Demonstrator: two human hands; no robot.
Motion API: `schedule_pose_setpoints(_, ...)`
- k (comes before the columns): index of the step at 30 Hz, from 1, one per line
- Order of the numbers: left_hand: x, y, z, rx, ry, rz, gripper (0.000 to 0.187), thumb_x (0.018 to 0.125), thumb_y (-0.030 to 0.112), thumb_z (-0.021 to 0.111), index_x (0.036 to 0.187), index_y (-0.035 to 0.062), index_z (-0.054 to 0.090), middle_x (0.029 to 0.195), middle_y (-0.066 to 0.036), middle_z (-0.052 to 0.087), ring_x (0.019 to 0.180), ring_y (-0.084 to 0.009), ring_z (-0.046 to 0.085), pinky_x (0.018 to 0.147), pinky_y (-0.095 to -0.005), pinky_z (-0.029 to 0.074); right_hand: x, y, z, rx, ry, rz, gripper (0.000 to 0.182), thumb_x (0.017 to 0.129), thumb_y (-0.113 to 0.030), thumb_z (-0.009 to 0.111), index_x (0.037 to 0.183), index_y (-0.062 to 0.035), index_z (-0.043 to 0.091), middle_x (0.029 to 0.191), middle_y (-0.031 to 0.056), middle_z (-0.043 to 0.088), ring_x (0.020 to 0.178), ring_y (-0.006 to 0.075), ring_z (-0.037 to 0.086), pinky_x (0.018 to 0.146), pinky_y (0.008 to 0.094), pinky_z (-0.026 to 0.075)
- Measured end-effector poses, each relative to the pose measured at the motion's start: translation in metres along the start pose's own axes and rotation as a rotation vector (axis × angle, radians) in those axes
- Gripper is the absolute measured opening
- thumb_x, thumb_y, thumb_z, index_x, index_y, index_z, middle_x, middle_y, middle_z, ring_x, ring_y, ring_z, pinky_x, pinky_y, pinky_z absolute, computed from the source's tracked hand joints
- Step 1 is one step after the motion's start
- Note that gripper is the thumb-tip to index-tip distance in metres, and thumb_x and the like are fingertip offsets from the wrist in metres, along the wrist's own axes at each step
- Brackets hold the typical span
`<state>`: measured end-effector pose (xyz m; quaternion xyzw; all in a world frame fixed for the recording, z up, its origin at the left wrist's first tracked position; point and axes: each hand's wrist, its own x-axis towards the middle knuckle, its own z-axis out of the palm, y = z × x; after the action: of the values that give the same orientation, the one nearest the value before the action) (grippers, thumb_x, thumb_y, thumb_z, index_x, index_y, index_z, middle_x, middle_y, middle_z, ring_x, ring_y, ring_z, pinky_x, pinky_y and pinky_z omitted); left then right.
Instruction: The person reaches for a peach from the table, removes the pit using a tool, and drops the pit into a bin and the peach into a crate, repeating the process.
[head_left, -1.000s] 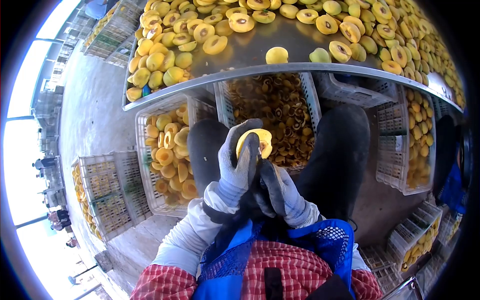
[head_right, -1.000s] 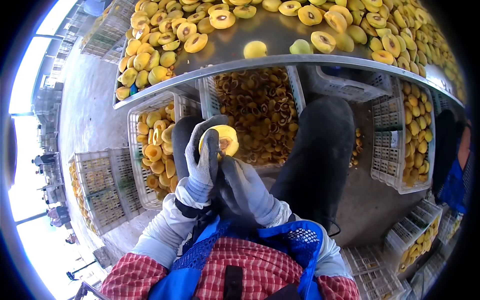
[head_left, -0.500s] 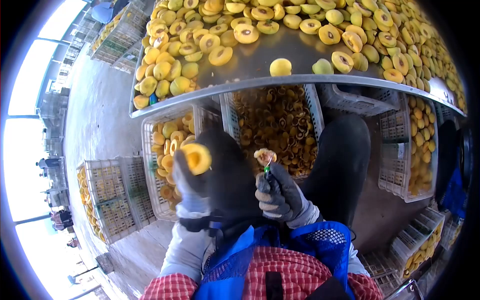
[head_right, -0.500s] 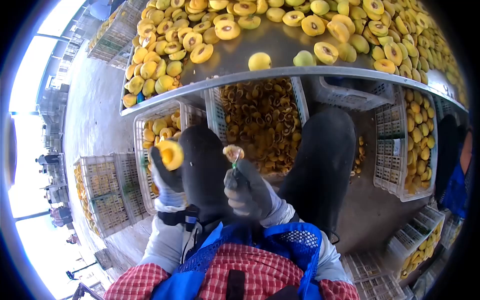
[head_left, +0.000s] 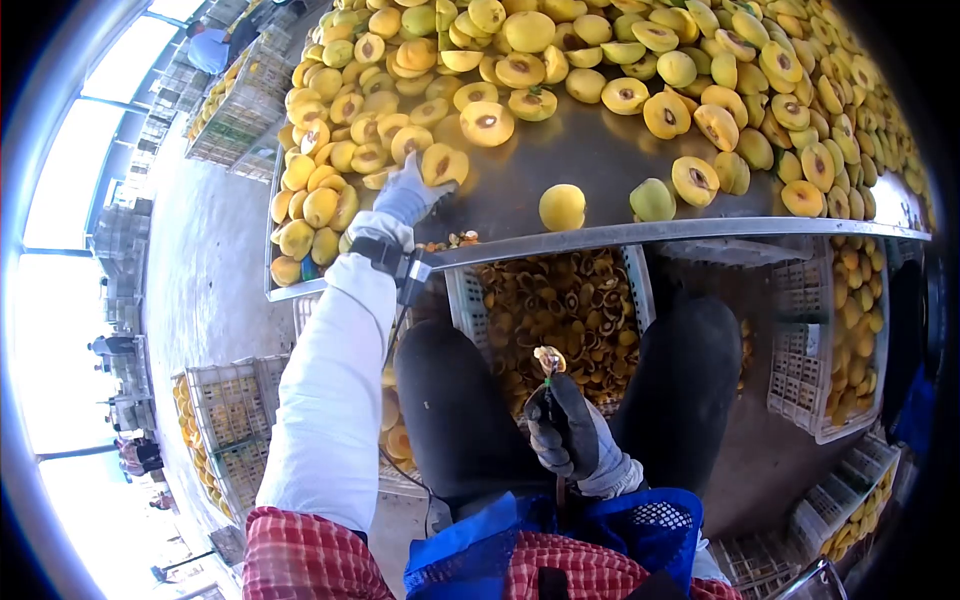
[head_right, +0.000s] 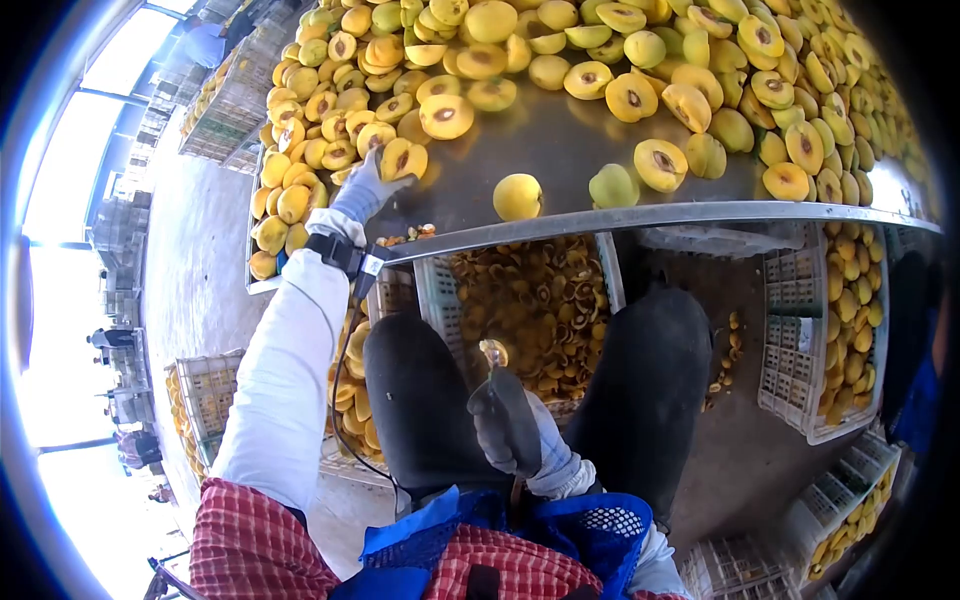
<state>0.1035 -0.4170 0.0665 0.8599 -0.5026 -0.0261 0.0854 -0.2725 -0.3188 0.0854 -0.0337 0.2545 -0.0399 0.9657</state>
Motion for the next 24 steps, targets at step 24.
schedule_pose_setpoints(24, -0.259, 0.157, -0.039, -1.674, -0.014, -0.370, 0.039, 0.093, 0.029, 0.058, 0.120, 0.0017, 0.054, 0.108, -0.010, 0.060, 0.096, -0.0173, 0.060, 0.086, -0.0290, 0.049, -0.015, 0.014, 0.028, -1.115, 0.267, -0.812, 0.022, 0.092, -0.013, 0.051, 0.105, 0.0046, 0.051, 0.083, 0.0179, 0.062, 0.076, 0.0298, 0.063, 0.066, 0.0343, 0.047)
